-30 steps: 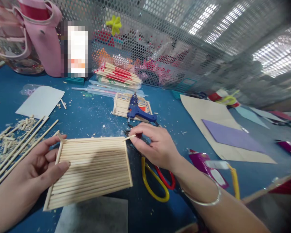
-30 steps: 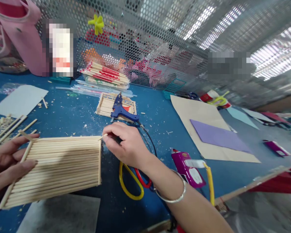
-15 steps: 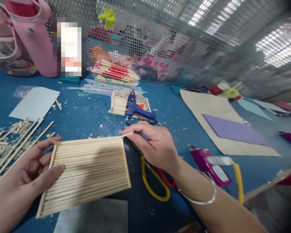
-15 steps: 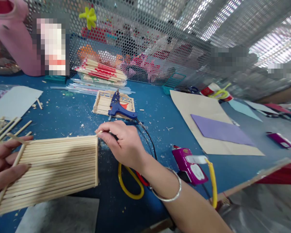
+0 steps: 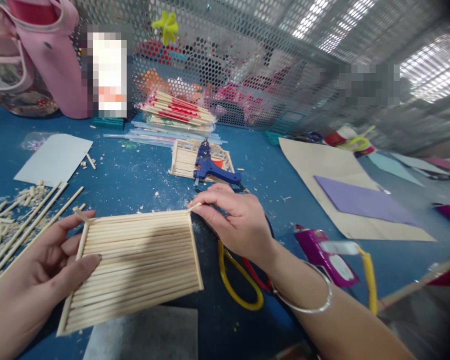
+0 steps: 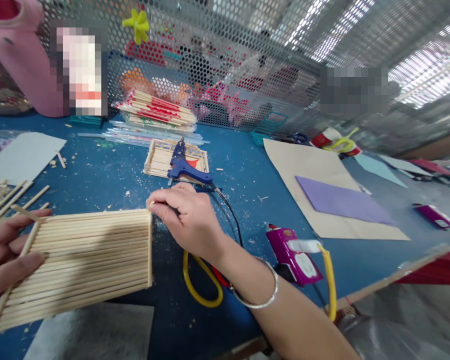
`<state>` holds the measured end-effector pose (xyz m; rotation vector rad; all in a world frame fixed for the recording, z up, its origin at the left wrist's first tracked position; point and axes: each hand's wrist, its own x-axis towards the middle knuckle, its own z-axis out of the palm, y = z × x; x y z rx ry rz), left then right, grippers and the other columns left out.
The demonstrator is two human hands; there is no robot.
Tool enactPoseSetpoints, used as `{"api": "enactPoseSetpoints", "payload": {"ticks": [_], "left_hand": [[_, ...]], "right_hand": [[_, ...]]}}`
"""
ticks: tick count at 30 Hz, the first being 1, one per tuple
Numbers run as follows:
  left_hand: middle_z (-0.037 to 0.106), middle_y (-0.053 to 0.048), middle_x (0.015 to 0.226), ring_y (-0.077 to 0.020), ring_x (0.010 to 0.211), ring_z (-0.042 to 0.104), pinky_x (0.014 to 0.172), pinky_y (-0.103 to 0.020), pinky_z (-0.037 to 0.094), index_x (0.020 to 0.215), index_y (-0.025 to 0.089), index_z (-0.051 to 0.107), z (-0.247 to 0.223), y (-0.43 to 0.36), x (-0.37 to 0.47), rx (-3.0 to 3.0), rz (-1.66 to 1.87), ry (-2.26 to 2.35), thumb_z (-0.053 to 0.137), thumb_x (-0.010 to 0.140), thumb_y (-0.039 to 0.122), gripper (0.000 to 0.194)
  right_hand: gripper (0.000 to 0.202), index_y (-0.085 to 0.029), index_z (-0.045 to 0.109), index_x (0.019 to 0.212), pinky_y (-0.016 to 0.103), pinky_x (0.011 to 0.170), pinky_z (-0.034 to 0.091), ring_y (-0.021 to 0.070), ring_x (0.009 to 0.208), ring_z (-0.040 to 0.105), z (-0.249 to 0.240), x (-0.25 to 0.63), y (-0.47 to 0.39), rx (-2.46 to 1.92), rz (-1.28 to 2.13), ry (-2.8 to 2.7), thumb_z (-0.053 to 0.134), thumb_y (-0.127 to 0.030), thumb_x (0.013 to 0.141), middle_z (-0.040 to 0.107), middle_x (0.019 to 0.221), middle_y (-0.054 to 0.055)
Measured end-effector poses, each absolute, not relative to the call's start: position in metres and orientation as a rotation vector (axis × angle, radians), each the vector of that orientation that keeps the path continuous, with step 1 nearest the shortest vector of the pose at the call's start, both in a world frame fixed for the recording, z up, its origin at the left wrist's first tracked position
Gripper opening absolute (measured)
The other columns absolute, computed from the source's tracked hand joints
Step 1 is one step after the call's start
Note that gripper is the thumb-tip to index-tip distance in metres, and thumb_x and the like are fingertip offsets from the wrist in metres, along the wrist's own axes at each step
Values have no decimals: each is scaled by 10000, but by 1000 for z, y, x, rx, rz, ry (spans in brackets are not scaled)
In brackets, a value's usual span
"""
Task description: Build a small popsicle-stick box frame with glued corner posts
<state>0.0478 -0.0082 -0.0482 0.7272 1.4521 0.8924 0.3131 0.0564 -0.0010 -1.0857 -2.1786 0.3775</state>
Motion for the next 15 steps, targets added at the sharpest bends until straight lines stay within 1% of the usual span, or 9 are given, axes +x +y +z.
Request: {"api": "enactPoseSetpoints", "payload": {"ticks": [5,11,15], "left_hand": [[704,-17,973,-250,786,673,632,-321,577,1236,375,425,-46,-8,49,739,899,1445,766,551,441,768],[693,-15,1004,-251,821,668,672,-324,573,1246,380,413,-47,-8,48,719,893,1424,770,553,432,781],[691,-20,1004,-258,831,665,682,-335,572,1239,380,417,-49,-8,48,728,902,1417,769,555,432,771]], "right_hand": [[146,-204,633,755,261,726,453,117,692,595,-2,312,58,-1068,344,-2196,518,-186,844,684,705,-18],[157,-196,622,764,256,757,459,108,683,599,-3,311,58,-1048,302,-2231,497,-178,857,677,708,-16],[171,-189,621,760,274,842,455,93,661,597,-4,311,58,-1028,255,-2251,485,-170,861,676,703,-21]]}}
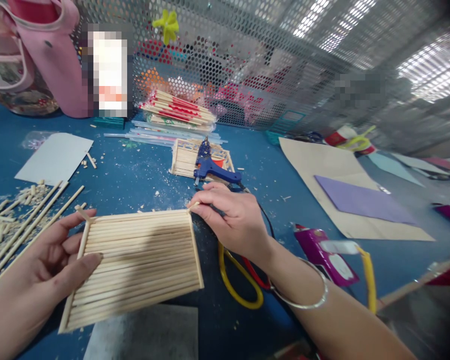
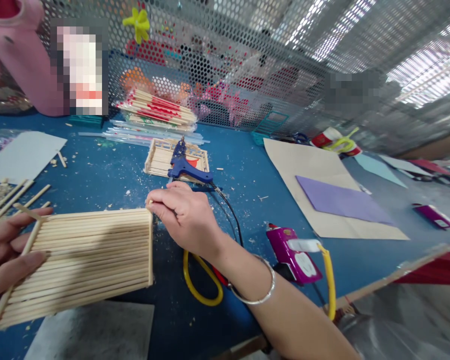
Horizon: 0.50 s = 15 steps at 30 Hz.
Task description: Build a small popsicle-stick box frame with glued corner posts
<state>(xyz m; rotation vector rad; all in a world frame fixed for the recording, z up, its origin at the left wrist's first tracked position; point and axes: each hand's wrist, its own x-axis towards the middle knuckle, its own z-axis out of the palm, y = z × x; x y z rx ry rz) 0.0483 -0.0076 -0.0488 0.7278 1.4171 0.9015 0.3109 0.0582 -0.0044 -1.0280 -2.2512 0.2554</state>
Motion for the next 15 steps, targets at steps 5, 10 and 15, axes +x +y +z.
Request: {"api": "enactPoseSetpoints", "payload": {"ticks": [5,10,15], "left_hand": [[689,-33,998,-272,839,662,664,-339,574,1234,377,427,-48,-7,49,711,903,1426,775,542,437,777],[696,-32,971,-265,800,669,668,-352,576,1225,369,432,-46,-8,49,717,915,1427,781,530,429,780],[712,-29,831,-252,698,678,599,-336,576,1206,338,440,-45,-7,51,749,921,1413,770,549,426,740]], "right_hand": [[162,-177,625,771,270,897,448,76,652,599,-7,310,59,-1012,220,-2249,489,-165,857,676,708,-29],[146,-182,640,746,257,832,477,95,697,617,-5,310,56,-1092,275,-2193,523,-184,834,683,716,-17],[288,-167,606,1044,270,724,508,118,709,614,-8,313,54,-1182,425,-2037,580,-195,758,688,858,26]]}}
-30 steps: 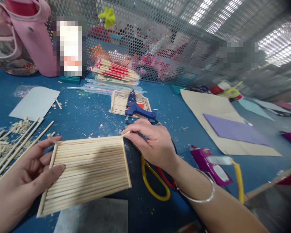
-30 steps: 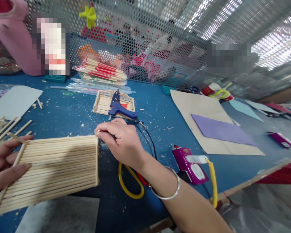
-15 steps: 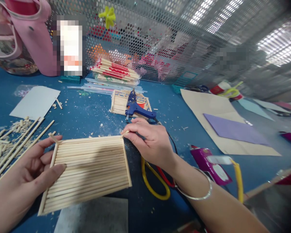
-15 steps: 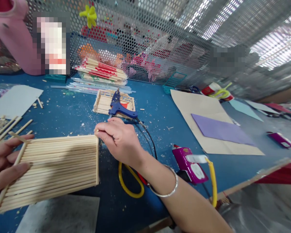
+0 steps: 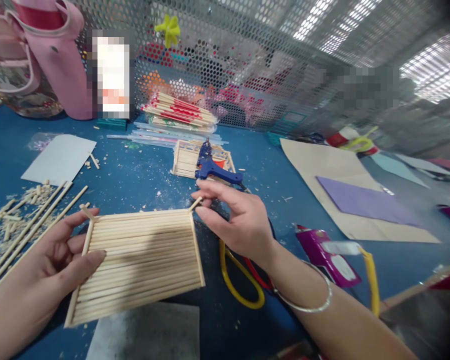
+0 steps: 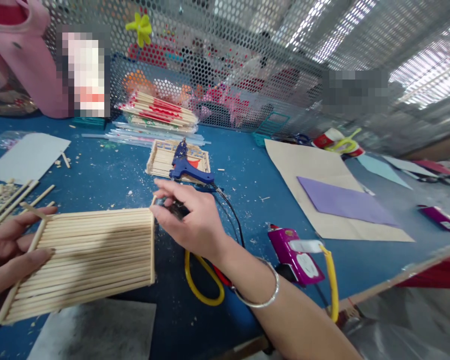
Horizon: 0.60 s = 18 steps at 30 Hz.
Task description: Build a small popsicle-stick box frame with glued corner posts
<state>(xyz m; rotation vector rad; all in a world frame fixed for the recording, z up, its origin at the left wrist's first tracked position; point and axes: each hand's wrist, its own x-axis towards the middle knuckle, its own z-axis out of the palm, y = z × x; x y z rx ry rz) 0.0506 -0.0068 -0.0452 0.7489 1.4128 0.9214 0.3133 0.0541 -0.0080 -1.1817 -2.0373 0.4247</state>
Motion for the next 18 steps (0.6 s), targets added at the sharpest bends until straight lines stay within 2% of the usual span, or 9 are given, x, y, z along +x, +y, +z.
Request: {"api": "enactPoseSetpoints", "payload": {"ticks": [2,4,7,10,12,15,18], "left_hand": [[710,-25,765,-243,661,677,557,-310,569,1201,319,435,-43,-5,52,784,931,1393,768,557,412,731],[700,-14,704,-225,604,669,509,-282,554,1195,297,425,-37,-3,53,807,936,1357,777,555,380,735],[671,15,629,-186,521,643,439,-228,515,1202,276,405,-28,1,53,828,964,1292,773,571,331,733],[666,18,639,-173,535,645,470,-227,518,1226,253,402,-21,5,53,849,1008,1250,742,619,301,697],[635,37,579,-160,501,628,447,-211,499,1242,225,406,-19,7,53,873,1044,1243,729,631,276,694],[595,64,521,-144,459,606,425,-195,478,1259,193,401,-17,10,54,858,1078,1229,719,635,245,702],[625,46,549,-154,473,618,442,-212,493,1278,170,374,-14,11,56,811,1082,1213,721,621,219,744]], "right_hand": [[444,-167,513,1178,311,755,503,126,735,597,-6,316,55,-1169,449,-1982,567,-178,738,663,954,47],[453,-187,482,1186,331,745,497,138,769,579,1,319,53,-1136,398,-1918,551,-173,739,630,977,49],[277,-225,536,1021,310,669,476,139,729,549,22,323,35,-998,166,-1923,552,-167,750,581,833,15],[140,-241,555,879,314,714,454,142,693,548,38,321,1,-816,44,-2346,554,-168,759,559,698,-9],[40,-234,576,825,305,689,436,124,628,524,35,313,-21,-577,56,-2620,557,-223,793,583,685,-6],[81,-183,571,747,297,583,374,117,579,470,12,296,-42,-416,131,-2816,522,-184,812,553,647,-5],[166,-179,531,678,289,547,324,120,567,434,-13,284,-47,-405,250,-2911,490,-219,834,546,651,-9]]}}
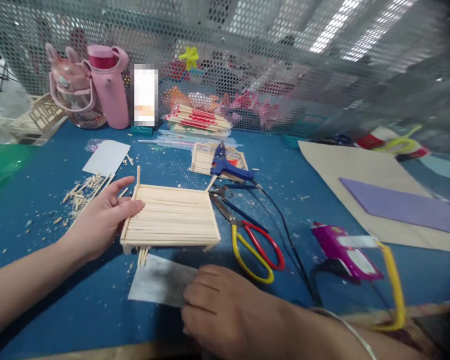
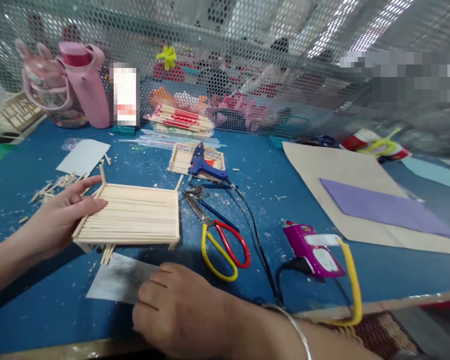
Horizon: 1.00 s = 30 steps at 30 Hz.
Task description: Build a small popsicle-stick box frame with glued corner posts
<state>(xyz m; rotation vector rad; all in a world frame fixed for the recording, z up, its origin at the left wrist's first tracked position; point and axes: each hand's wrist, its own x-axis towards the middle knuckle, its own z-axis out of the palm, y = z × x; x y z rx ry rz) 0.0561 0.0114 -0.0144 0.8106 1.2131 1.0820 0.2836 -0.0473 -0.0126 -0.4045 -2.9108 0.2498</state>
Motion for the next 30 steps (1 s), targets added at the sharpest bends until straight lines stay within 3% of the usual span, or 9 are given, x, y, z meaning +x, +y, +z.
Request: {"api": "enactPoseSetpoints", "payload": {"ticks": [11,14,17,19,22,26,30], "left_hand": [[632,54,540,-147,419,601,395,-225,508,1233,211,409,15,-9,47,817,1216,1233,745,557,193,755],[660,52,607,-132,382,584,337,-212,481,1167,235,500,31,-6,35,863,1308,1287,707,550,131,660],[687,31,709,-140,480,635,388,-209,512,1146,221,548,44,0,27,953,1441,1283,665,579,85,594],[694,6,774,-148,544,655,443,-225,538,1162,205,549,50,3,28,970,1475,1305,648,603,71,583],[694,-33,841,-135,543,649,445,-211,534,1171,171,545,55,7,36,920,1463,1352,605,646,66,539],[695,-28,821,-117,523,636,419,-165,508,1162,147,517,48,12,42,844,1474,1278,609,657,57,521],[703,-17,798,-131,550,647,460,-187,530,1180,157,463,29,18,39,820,1415,1154,667,643,71,581]], "right_hand": [[219,-176,525,680,273,600,333,123,646,466,-25,285,-57,-490,379,-2984,450,-265,866,584,723,8],[174,-175,564,780,282,662,374,135,722,496,-22,284,-53,-558,321,-2993,452,-275,871,599,816,29],[218,-186,587,946,320,775,397,176,887,523,-16,272,-39,-670,274,-2977,478,-353,859,598,1027,68],[275,-199,578,1030,341,853,383,206,1025,495,-13,255,-24,-676,253,-2972,481,-388,855,557,1170,76],[352,-254,516,1182,418,995,282,235,1243,343,-15,224,6,-606,180,-2982,405,-412,889,446,1338,63],[683,-221,464,1265,527,1011,231,331,1272,299,-24,203,33,-1088,282,-2846,440,-670,750,376,1382,138],[626,-222,460,1275,519,1023,235,325,1290,277,-26,220,18,-1153,429,-2828,385,-628,805,347,1402,137]]}}
